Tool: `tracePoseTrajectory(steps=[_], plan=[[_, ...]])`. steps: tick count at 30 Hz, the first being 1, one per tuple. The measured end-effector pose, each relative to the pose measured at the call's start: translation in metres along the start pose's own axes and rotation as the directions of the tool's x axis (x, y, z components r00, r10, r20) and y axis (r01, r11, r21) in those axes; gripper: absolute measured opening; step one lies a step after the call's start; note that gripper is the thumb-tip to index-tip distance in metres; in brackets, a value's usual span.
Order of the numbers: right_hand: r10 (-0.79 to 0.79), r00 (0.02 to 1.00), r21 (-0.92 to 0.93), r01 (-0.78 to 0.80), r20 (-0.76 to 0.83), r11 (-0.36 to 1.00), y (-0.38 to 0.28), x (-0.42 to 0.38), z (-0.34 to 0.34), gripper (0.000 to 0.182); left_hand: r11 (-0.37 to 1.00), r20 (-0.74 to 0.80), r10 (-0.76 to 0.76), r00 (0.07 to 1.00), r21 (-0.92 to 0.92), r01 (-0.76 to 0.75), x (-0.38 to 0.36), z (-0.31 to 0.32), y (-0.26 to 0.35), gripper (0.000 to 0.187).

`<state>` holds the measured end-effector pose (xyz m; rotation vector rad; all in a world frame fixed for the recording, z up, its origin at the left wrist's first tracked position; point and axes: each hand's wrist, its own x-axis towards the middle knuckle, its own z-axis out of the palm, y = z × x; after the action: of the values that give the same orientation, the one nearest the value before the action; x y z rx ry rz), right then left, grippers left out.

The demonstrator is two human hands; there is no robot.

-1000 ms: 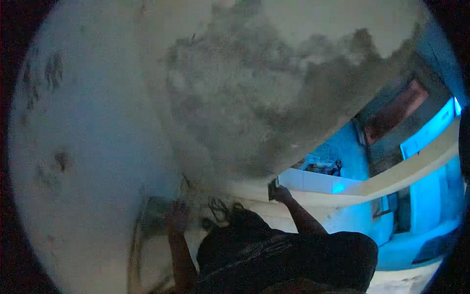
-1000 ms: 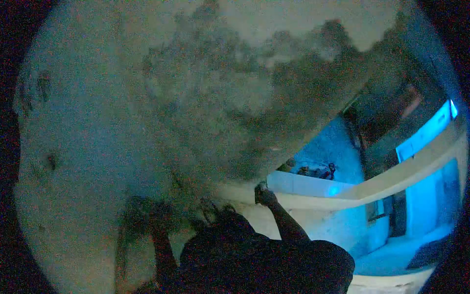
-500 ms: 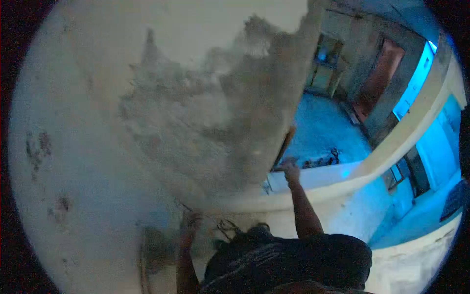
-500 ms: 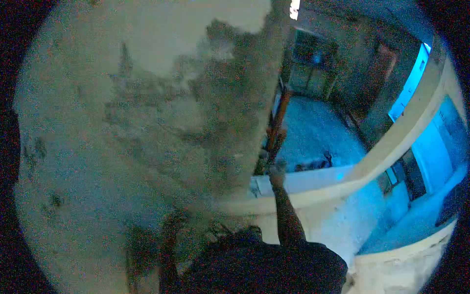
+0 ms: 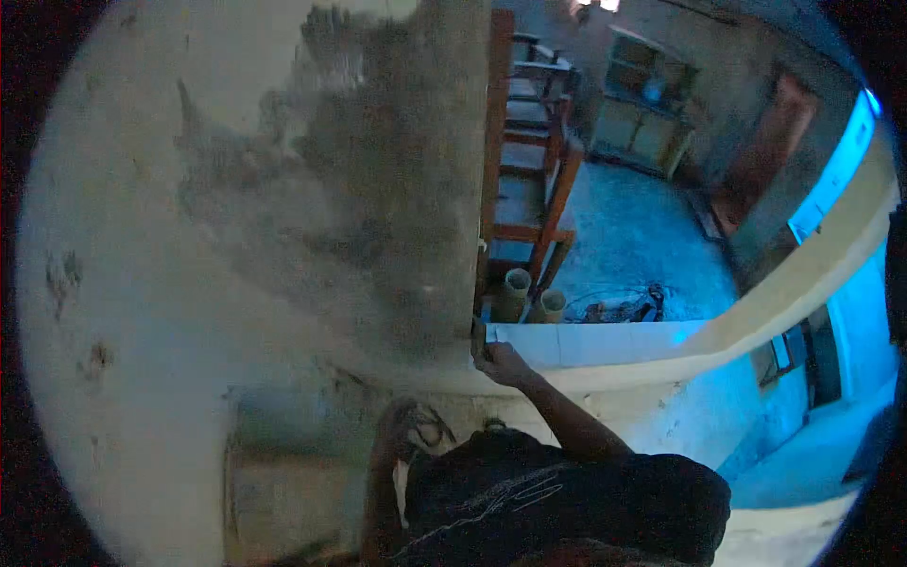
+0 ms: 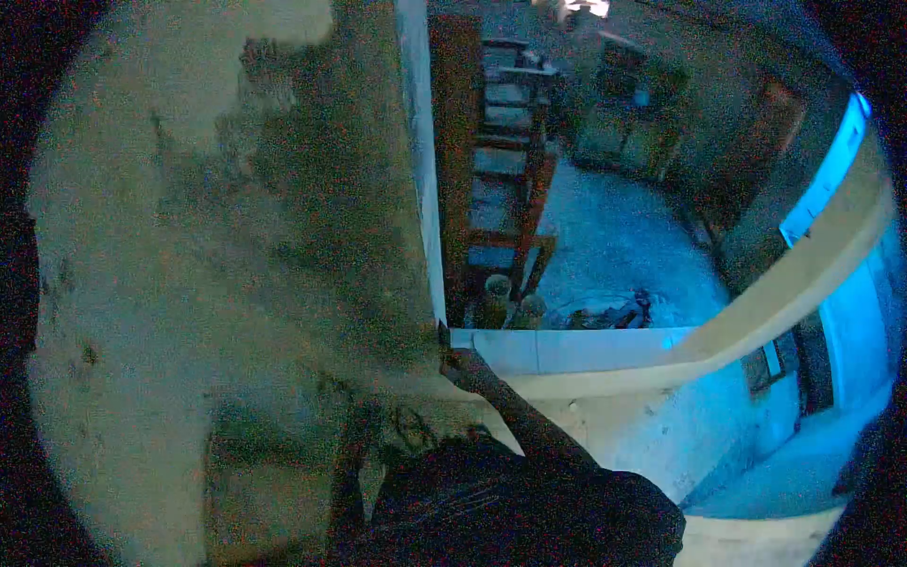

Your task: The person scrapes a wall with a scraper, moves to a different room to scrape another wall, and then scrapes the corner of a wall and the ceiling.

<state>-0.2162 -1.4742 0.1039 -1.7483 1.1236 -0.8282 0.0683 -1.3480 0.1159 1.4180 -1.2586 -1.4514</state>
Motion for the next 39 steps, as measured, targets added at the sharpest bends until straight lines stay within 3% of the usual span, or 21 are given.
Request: tracePoseTrajectory(steps=[2,4,5,7,10,12,13,14,16,17,19,20,22,26,27,30,31,33,36,38,39], plan=[[-0.144,0.989,0.022,0.143,0.036,0.989,0.016,-0.009,0.005,0.042,0.997,-0.029,0.074,0.997,-0.002,-0.074,0.009,0.024,-0.009,0.057],[-0.166,0.954,-0.269,0.233,0.248,0.935,0.005,-0.013,-0.002,0.045,0.962,-0.058,0.272,0.961,0.013,-0.272,0.031,0.044,-0.044,0.071],[-0.085,0.962,-0.328,0.17,0.258,0.929,-0.008,-0.018,0.0,0.045,0.964,-0.072,0.265,0.962,0.012,-0.264,0.026,0.056,-0.023,0.071],[-0.105,0.943,-0.259,0.192,0.316,0.947,-0.006,-0.021,0.005,0.043,0.995,-0.084,0.037,0.996,-0.084,-0.044,0.021,0.081,0.058,0.084],[-0.191,0.887,-0.277,0.326,0.421,0.904,-0.058,-0.027,-0.008,0.037,0.968,-0.154,0.198,0.968,-0.126,-0.218,0.06,0.104,-0.016,0.093],[-0.284,0.837,-0.113,0.375,0.467,0.92,-0.062,-0.034,-0.003,0.032,0.953,-0.213,0.217,0.953,-0.163,-0.254,0.067,0.111,-0.027,0.092],[-0.153,0.773,-0.13,0.291,0.615,0.948,-0.062,-0.034,-0.007,0.03,0.936,-0.253,0.231,0.939,-0.204,-0.286,0.066,0.113,-0.031,0.092],[-0.158,0.766,-0.117,0.291,0.623,0.949,-0.058,-0.032,-0.007,0.03,0.94,-0.263,0.222,0.939,-0.199,-0.278,0.061,0.115,-0.018,0.092],[-0.155,0.692,-0.372,0.547,0.705,0.75,-0.048,-0.03,-0.002,0.029,0.828,-0.278,0.013,0.96,-0.535,-0.166,0.044,0.119,0.021,0.092],[-0.16,0.686,-0.359,0.548,0.71,0.755,-0.053,-0.032,-0.003,0.029,0.832,-0.286,0.004,0.958,-0.531,-0.162,0.041,0.121,0.02,0.092],[-0.242,0.747,-0.217,0.459,0.619,0.861,-0.069,-0.034,-0.013,0.03,0.93,-0.436,0.118,0.892,-0.265,-0.253,0.038,0.123,0.025,0.091],[-0.248,0.744,-0.208,0.461,0.62,0.863,-0.058,-0.036,-0.009,0.03,0.933,-0.441,0.116,0.89,-0.259,-0.249,0.033,0.127,0.034,0.091],[-0.478,0.782,-0.252,0.595,0.4,0.763,-0.034,-0.039,0.003,0.031,0.984,-0.564,0.164,0.81,0.031,-0.178,0.023,0.143,0.062,0.089],[-0.393,0.909,-0.102,0.408,0.139,0.907,-0.096,-0.047,-0.019,0.031,0.963,-0.405,0.268,0.874,0.119,-0.24,0.03,0.156,0.037,0.089],[-0.35,0.918,0.153,0.325,0.187,0.933,-0.069,-0.047,-0.016,0.032,0.927,-0.38,0.371,0.848,0.199,-0.317,0.022,0.162,0.077,0.09],[-0.318,0.943,-0.138,0.329,0.097,0.934,-0.05,-0.028,-0.037,0.041,0.857,-0.345,0.513,0.786,0.257,-0.446,0.023,0.166,0.092,0.091],[-0.326,0.945,-0.142,0.318,-0.039,0.937,-0.087,-0.021,-0.061,0.04,0.829,-0.345,0.559,0.754,0.241,-0.505,0.027,0.163,0.087,0.091],[-0.334,0.921,-0.167,0.303,-0.202,0.938,-0.141,-0.007,-0.107,0.037,0.842,-0.338,0.538,0.772,0.245,-0.48,0.039,0.158,0.043,0.09],[-0.517,0.739,-0.021,0.565,-0.433,0.825,-0.162,0.024,-0.13,0.043,0.885,-0.283,0.454,0.845,0.248,-0.393,0.018,0.163,0.087,0.086],[-0.634,0.609,-0.31,0.559,-0.476,0.769,-0.178,0.039,-0.129,0.049,0.92,-0.246,0.373,0.895,0.225,-0.321,0.009,0.164,0.105,0.083],[-0.644,0.597,-0.222,0.627,-0.478,0.747,-0.175,0.055,-0.119,0.052,0.945,-0.237,0.306,0.922,0.195,-0.264,0.006,0.164,0.107,0.082]])
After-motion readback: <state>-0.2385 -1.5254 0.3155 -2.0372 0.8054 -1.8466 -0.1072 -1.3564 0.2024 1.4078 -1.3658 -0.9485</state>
